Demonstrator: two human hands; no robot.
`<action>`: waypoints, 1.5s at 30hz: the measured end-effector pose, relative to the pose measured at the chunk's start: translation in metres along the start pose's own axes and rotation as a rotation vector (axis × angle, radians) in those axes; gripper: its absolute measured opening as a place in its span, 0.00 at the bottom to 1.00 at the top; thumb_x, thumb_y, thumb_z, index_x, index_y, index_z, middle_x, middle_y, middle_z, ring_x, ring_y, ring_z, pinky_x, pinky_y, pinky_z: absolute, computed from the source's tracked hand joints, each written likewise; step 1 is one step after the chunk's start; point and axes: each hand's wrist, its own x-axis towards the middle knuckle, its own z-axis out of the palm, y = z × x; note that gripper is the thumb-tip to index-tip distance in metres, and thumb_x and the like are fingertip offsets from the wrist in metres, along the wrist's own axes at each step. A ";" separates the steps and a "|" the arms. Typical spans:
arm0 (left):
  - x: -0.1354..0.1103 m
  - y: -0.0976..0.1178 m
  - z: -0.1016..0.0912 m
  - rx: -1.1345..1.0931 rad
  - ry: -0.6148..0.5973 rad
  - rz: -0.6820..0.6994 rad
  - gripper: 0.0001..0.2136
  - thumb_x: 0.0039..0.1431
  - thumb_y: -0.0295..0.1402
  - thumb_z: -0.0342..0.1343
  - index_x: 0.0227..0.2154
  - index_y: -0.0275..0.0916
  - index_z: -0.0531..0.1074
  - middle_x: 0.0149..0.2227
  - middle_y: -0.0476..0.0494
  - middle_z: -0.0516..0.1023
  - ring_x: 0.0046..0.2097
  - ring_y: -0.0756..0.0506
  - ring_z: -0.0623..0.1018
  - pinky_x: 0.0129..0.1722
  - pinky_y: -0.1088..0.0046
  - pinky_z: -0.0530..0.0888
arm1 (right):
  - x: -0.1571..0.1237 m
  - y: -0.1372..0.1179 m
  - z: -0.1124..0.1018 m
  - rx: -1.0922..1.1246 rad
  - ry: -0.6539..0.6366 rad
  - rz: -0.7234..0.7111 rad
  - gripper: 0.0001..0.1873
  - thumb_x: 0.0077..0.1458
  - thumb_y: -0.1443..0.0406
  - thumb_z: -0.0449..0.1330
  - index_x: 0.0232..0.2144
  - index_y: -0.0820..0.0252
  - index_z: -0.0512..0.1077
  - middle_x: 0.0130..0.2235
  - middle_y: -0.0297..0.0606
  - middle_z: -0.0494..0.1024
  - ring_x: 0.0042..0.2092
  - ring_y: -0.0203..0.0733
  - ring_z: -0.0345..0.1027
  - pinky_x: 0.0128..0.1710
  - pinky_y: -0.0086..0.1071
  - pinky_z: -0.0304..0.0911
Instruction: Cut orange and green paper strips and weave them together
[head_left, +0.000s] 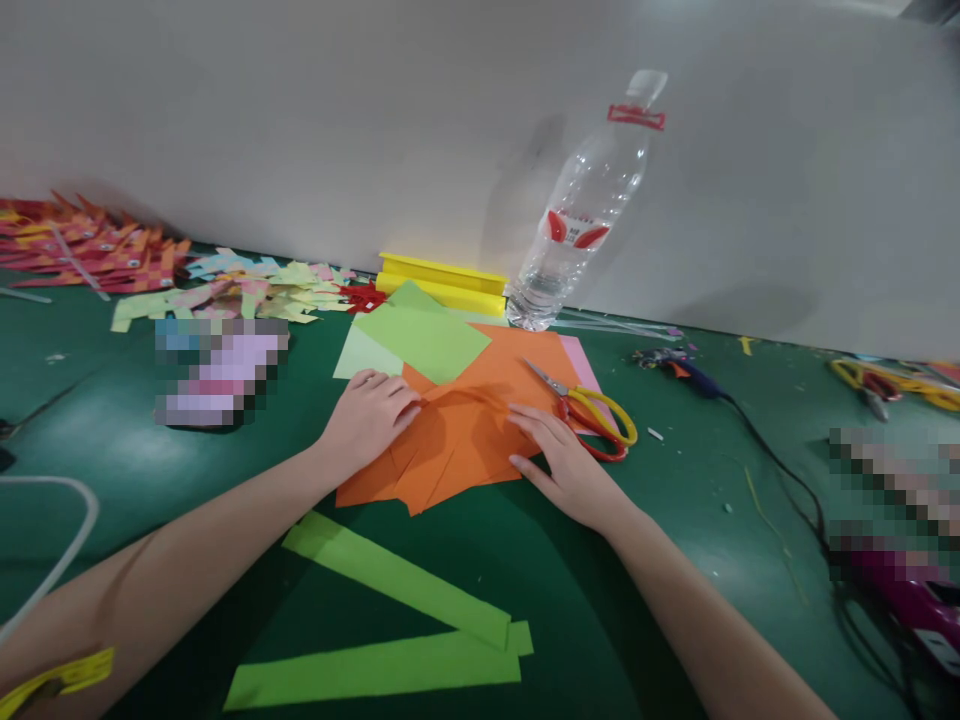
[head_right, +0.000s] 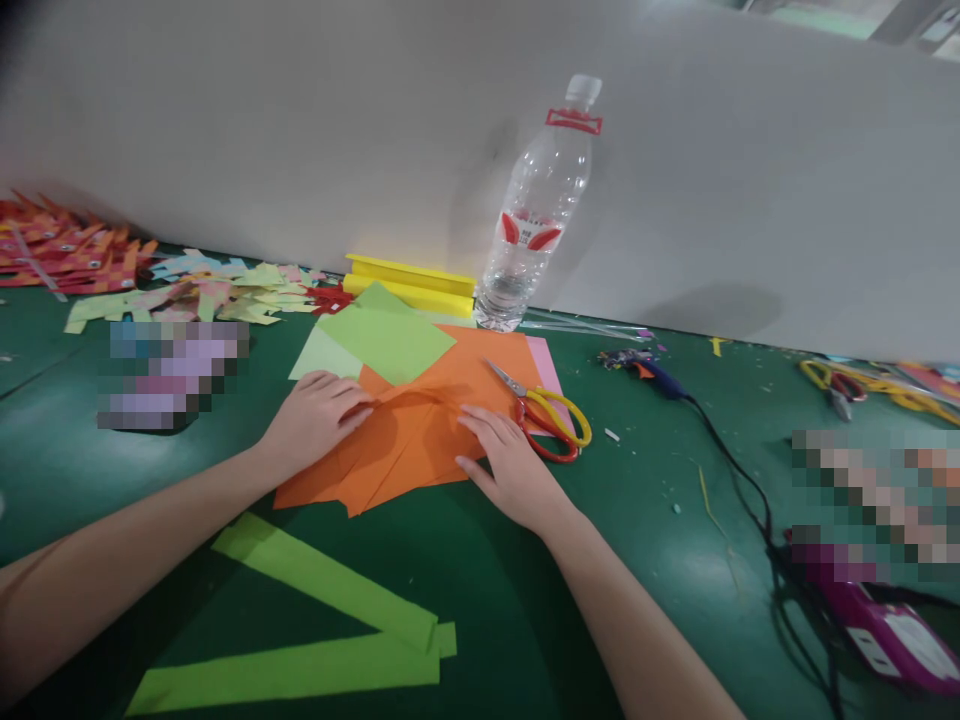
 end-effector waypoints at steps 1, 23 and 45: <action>0.000 0.000 -0.001 0.013 -0.003 -0.011 0.12 0.65 0.32 0.45 0.36 0.39 0.74 0.36 0.43 0.78 0.37 0.43 0.75 0.46 0.60 0.64 | 0.000 0.000 0.000 -0.004 0.003 -0.003 0.22 0.61 0.58 0.50 0.57 0.56 0.59 0.60 0.47 0.64 0.61 0.50 0.56 0.58 0.51 0.55; 0.002 0.010 -0.007 -0.334 -0.310 0.292 0.23 0.64 0.47 0.46 0.57 0.41 0.61 0.56 0.44 0.69 0.58 0.42 0.64 0.57 0.63 0.56 | 0.002 -0.005 -0.004 -0.042 0.003 -0.058 0.18 0.61 0.59 0.52 0.52 0.55 0.64 0.53 0.45 0.71 0.55 0.50 0.63 0.57 0.52 0.55; 0.003 0.015 -0.008 -0.452 -0.224 0.441 0.13 0.65 0.31 0.45 0.49 0.40 0.69 0.47 0.43 0.77 0.50 0.44 0.72 0.51 0.64 0.68 | 0.002 -0.019 -0.003 -0.012 -0.044 -0.165 0.18 0.57 0.60 0.57 0.50 0.53 0.67 0.49 0.41 0.75 0.53 0.48 0.67 0.58 0.52 0.55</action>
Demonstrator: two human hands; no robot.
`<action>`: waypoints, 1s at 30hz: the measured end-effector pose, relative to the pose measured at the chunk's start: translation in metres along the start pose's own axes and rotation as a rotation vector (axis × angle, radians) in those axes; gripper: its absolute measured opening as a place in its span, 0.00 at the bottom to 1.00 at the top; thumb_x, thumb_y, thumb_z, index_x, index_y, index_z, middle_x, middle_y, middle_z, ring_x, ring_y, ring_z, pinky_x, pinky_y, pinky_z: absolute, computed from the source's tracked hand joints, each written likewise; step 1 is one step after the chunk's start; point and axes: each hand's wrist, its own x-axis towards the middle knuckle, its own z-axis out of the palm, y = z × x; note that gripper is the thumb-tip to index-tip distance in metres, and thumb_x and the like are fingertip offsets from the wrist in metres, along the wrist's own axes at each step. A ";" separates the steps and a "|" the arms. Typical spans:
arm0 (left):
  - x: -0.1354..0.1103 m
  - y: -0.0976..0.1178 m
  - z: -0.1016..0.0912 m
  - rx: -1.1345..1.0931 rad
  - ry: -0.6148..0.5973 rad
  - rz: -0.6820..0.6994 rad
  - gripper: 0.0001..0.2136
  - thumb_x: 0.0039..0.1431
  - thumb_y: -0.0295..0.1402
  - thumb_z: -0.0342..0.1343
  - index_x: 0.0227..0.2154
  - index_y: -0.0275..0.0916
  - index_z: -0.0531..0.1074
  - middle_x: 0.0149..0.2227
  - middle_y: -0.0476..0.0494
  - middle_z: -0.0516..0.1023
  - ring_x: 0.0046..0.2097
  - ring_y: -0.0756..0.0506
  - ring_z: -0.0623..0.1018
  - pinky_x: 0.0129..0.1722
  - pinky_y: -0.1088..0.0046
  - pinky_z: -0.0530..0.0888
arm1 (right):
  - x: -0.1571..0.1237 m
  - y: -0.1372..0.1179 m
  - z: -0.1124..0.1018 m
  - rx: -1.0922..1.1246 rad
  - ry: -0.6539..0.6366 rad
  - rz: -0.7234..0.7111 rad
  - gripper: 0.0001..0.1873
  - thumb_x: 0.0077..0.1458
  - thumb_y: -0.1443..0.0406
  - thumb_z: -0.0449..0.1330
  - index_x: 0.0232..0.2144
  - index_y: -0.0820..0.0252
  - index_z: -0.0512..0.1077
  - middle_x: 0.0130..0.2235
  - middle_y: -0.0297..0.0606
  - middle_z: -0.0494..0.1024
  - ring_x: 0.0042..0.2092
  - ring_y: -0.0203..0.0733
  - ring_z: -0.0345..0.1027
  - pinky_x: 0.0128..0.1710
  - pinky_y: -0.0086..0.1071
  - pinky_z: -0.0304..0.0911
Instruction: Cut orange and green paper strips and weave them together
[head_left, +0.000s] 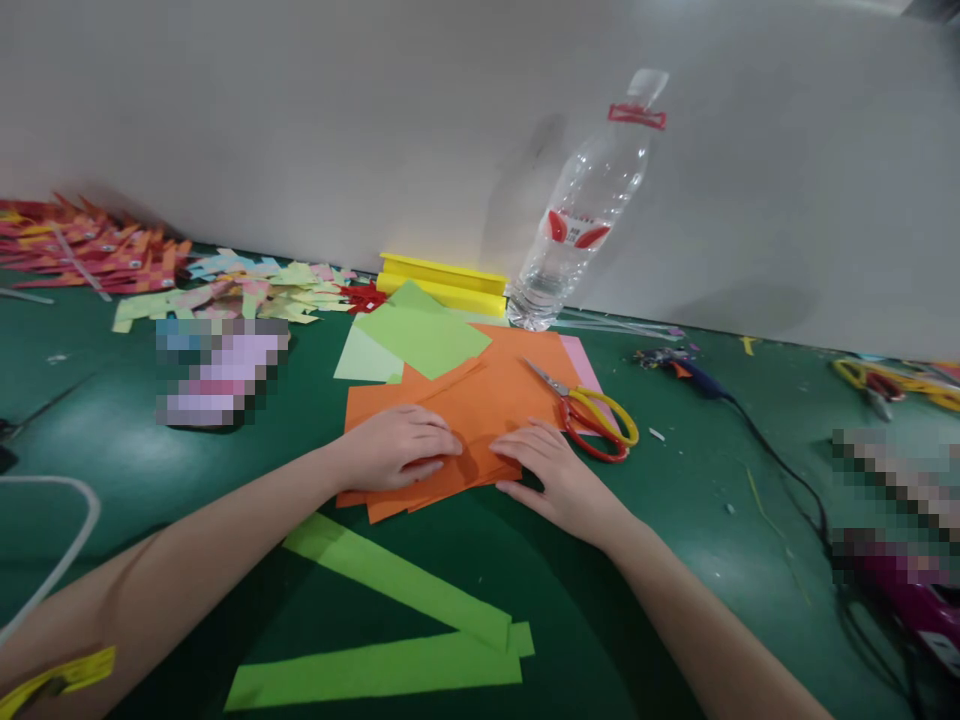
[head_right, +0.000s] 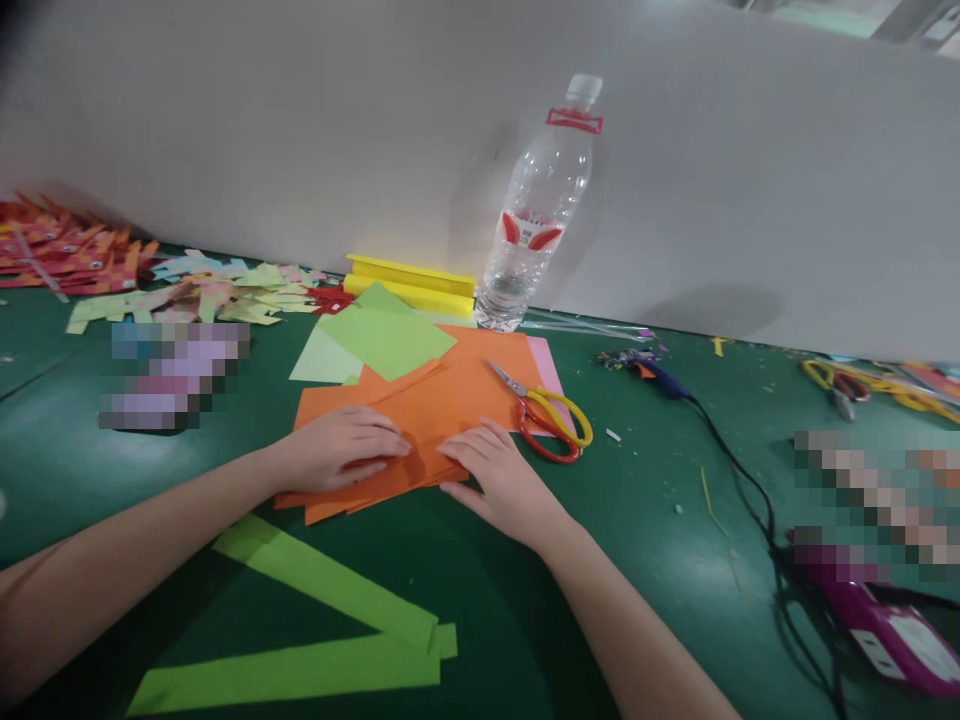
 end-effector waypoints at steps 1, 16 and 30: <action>0.000 0.000 0.000 0.003 0.000 -0.004 0.13 0.64 0.31 0.46 0.49 0.40 0.70 0.47 0.43 0.77 0.50 0.44 0.72 0.50 0.64 0.68 | 0.000 0.000 0.001 -0.009 0.005 0.001 0.19 0.58 0.60 0.57 0.52 0.54 0.66 0.51 0.41 0.74 0.54 0.48 0.65 0.58 0.52 0.55; 0.001 -0.002 -0.003 -0.032 -0.018 -0.101 0.15 0.67 0.34 0.41 0.51 0.41 0.68 0.49 0.45 0.76 0.52 0.43 0.70 0.52 0.64 0.67 | -0.002 0.004 0.003 0.004 0.028 0.035 0.18 0.59 0.62 0.55 0.51 0.57 0.65 0.47 0.44 0.75 0.50 0.50 0.66 0.52 0.49 0.59; -0.002 -0.003 -0.003 -0.073 -0.057 -0.094 0.17 0.65 0.40 0.44 0.52 0.39 0.66 0.53 0.42 0.72 0.56 0.41 0.67 0.57 0.60 0.60 | 0.001 0.003 0.002 0.049 0.105 0.026 0.06 0.60 0.66 0.54 0.35 0.58 0.71 0.41 0.41 0.77 0.44 0.45 0.69 0.48 0.45 0.62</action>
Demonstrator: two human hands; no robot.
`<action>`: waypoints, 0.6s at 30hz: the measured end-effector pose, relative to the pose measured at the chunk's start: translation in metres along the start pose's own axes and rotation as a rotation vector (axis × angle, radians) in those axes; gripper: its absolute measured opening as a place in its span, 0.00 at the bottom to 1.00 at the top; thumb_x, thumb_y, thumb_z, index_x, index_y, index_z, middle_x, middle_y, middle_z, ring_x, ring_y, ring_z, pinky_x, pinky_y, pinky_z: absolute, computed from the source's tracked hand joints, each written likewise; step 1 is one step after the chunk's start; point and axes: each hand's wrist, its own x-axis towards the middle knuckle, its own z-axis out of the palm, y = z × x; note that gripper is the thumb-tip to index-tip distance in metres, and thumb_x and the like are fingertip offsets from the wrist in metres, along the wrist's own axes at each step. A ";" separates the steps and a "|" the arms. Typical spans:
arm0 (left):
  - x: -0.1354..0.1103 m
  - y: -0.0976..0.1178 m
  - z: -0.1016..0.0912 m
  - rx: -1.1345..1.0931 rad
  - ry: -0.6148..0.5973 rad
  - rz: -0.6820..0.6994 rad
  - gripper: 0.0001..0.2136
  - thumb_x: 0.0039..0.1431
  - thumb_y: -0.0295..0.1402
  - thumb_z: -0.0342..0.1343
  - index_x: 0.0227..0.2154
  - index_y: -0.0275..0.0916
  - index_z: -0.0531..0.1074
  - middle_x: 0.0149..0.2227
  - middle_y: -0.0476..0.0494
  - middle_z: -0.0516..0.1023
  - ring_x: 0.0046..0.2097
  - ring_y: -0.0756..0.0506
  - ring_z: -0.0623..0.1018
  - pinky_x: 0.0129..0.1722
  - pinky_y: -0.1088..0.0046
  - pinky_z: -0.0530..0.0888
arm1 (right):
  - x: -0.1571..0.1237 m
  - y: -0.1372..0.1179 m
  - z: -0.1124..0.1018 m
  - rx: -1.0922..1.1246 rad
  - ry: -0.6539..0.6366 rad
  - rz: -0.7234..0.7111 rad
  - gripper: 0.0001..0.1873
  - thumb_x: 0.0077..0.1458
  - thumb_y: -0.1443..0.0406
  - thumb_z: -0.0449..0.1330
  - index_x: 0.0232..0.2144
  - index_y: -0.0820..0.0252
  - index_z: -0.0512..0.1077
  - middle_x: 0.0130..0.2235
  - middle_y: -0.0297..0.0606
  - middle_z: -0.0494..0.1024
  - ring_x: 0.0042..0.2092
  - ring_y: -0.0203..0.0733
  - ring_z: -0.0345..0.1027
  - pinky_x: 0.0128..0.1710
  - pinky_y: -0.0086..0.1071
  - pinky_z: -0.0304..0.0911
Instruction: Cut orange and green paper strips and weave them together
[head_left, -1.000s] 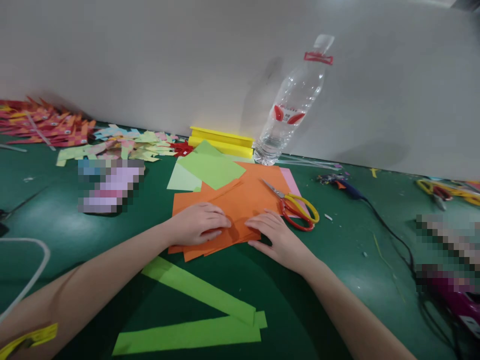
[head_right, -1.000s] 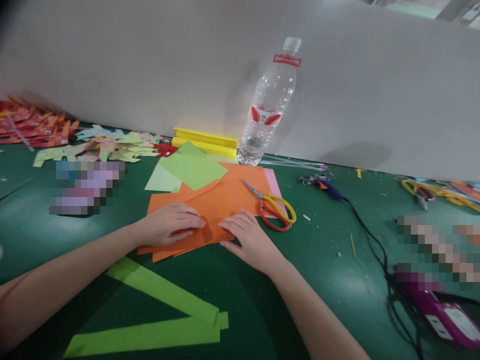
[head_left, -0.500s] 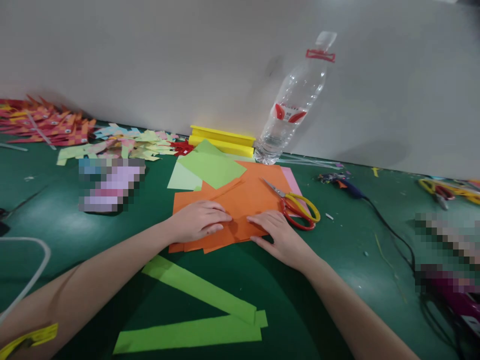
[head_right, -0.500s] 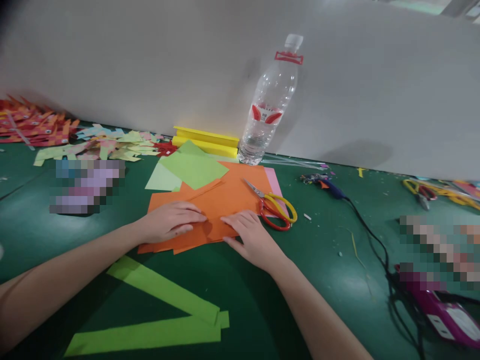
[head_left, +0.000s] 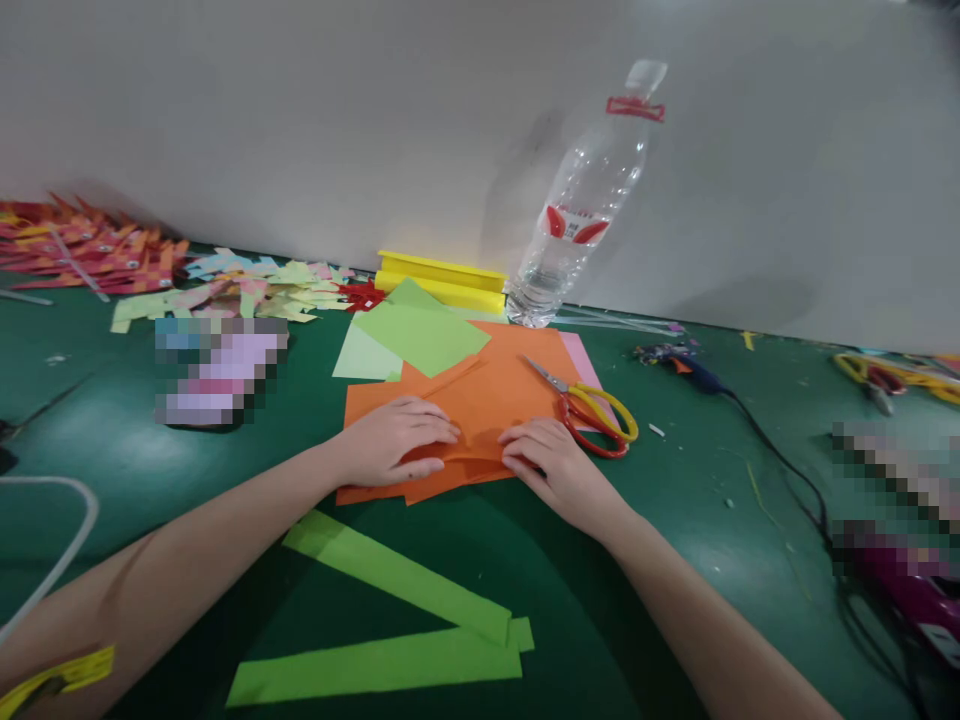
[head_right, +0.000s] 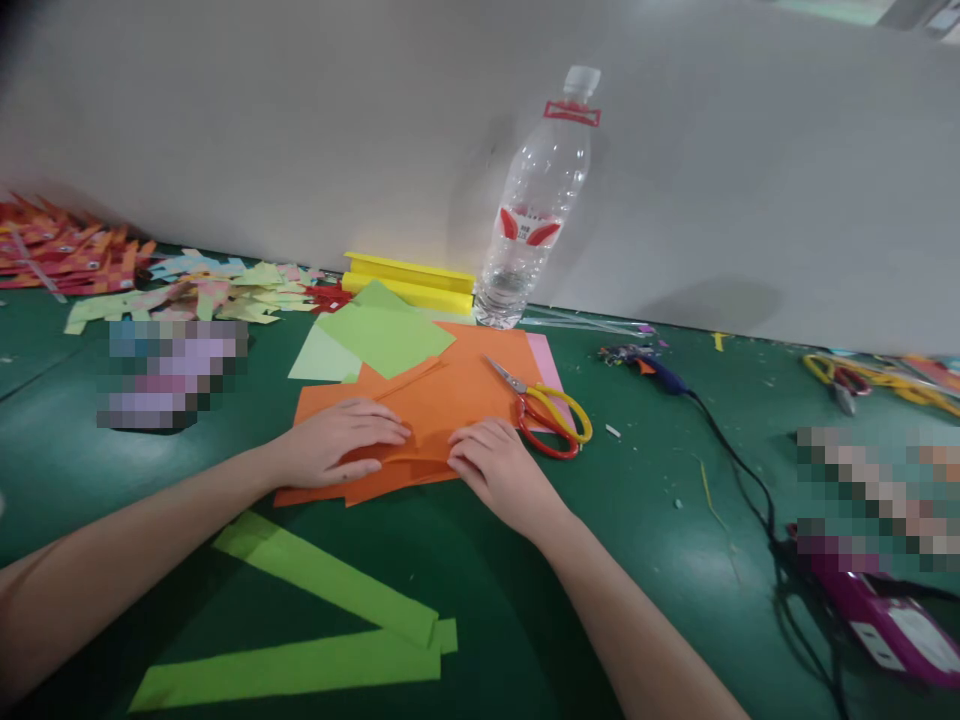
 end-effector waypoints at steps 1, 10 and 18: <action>0.000 0.000 0.000 -0.012 0.001 0.007 0.16 0.65 0.40 0.45 0.51 0.39 0.67 0.53 0.42 0.73 0.56 0.41 0.67 0.57 0.60 0.60 | 0.000 0.000 0.000 0.005 0.009 -0.002 0.06 0.60 0.67 0.54 0.34 0.58 0.71 0.41 0.41 0.77 0.44 0.45 0.69 0.47 0.44 0.62; -0.006 -0.007 -0.002 -0.323 0.313 -0.094 0.20 0.68 0.42 0.33 0.52 0.40 0.64 0.48 0.39 0.73 0.51 0.41 0.70 0.52 0.60 0.64 | -0.001 0.000 0.002 -0.003 0.099 0.067 0.06 0.61 0.69 0.50 0.33 0.58 0.66 0.42 0.44 0.77 0.46 0.48 0.70 0.48 0.45 0.63; -0.007 -0.010 0.003 -0.446 0.444 -0.060 0.20 0.68 0.43 0.36 0.56 0.40 0.58 0.44 0.37 0.72 0.47 0.43 0.72 0.49 0.61 0.68 | -0.004 -0.002 -0.002 -0.022 0.165 0.256 0.07 0.61 0.64 0.45 0.31 0.57 0.60 0.24 0.35 0.71 0.25 0.42 0.68 0.26 0.32 0.60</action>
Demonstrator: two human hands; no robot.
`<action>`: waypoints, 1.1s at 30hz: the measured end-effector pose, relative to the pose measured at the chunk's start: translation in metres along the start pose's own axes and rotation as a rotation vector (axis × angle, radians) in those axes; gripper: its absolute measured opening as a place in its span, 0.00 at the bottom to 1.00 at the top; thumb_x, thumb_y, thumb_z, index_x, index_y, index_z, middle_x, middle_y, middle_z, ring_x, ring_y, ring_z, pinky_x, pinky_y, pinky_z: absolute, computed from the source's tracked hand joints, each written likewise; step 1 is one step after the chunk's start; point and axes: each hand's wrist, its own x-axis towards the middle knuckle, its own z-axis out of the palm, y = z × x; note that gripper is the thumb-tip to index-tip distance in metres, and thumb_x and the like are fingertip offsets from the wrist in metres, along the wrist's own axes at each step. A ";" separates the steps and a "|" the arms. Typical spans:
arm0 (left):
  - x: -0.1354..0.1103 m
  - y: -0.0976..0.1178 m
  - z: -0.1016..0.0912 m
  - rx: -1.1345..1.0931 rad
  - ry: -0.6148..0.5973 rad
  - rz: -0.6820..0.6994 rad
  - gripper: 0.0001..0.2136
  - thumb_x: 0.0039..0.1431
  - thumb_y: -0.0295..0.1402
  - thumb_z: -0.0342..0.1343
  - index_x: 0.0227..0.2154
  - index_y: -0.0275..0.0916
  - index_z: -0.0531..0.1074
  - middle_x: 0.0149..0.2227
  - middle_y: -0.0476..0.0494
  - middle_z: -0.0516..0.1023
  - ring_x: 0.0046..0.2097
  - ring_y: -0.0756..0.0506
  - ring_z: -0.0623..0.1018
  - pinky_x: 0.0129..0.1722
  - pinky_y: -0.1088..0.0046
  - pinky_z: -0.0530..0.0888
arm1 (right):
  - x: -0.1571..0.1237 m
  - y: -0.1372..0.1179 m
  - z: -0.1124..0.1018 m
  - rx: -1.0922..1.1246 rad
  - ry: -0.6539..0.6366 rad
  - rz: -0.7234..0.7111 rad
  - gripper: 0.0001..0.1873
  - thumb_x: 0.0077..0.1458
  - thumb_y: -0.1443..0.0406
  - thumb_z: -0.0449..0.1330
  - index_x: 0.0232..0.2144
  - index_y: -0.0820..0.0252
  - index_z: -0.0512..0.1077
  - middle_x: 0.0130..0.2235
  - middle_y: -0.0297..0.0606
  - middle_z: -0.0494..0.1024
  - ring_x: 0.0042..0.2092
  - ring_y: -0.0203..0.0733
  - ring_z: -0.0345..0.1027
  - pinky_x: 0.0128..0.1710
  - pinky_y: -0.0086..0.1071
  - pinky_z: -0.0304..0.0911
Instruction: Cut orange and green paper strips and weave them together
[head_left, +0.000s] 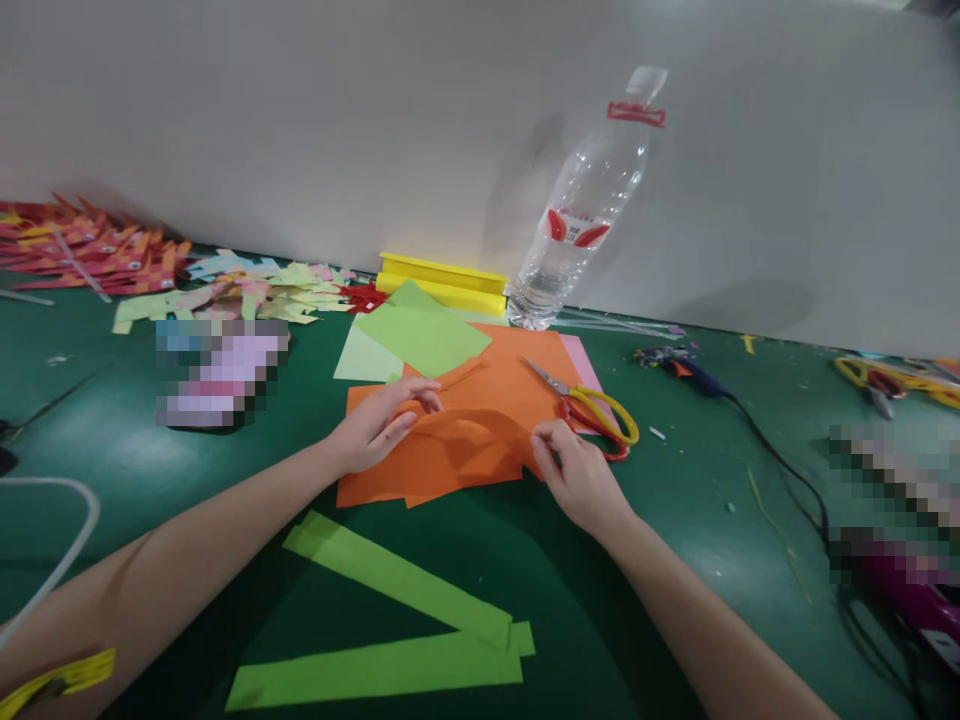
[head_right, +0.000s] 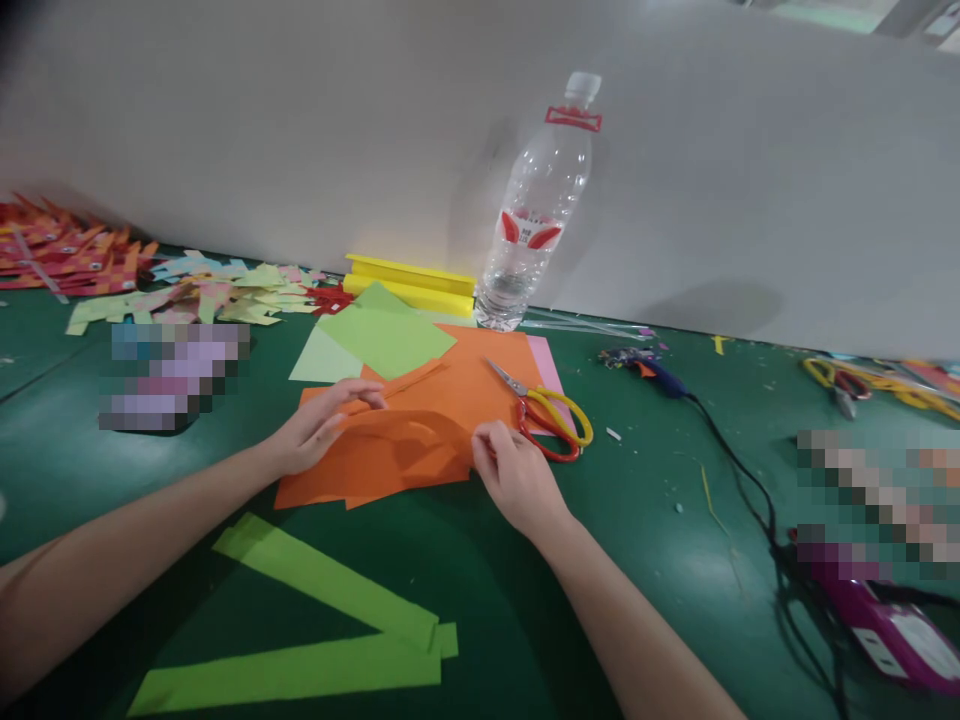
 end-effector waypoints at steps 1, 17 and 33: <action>0.000 0.001 0.000 0.006 -0.003 -0.001 0.19 0.68 0.43 0.36 0.56 0.39 0.57 0.44 0.37 0.71 0.46 0.43 0.73 0.49 0.62 0.68 | 0.000 0.000 0.000 0.018 -0.003 0.027 0.07 0.61 0.64 0.45 0.32 0.57 0.60 0.23 0.34 0.70 0.23 0.41 0.67 0.24 0.31 0.59; 0.006 0.015 0.004 0.574 -0.249 0.240 0.10 0.62 0.27 0.44 0.30 0.36 0.71 0.37 0.42 0.78 0.40 0.45 0.75 0.44 0.65 0.69 | 0.006 -0.012 0.010 1.189 0.173 0.639 0.15 0.51 0.55 0.62 0.29 0.57 0.62 0.09 0.15 0.52 0.12 0.24 0.42 0.21 0.25 0.61; -0.006 0.018 0.018 0.232 -0.157 -0.201 0.20 0.58 0.40 0.55 0.52 0.41 0.64 0.52 0.38 0.71 0.52 0.37 0.72 0.49 0.57 0.72 | 0.035 -0.057 0.047 0.717 0.011 0.273 0.11 0.57 0.57 0.53 0.39 0.55 0.65 0.21 0.29 0.70 0.21 0.38 0.66 0.19 0.32 0.63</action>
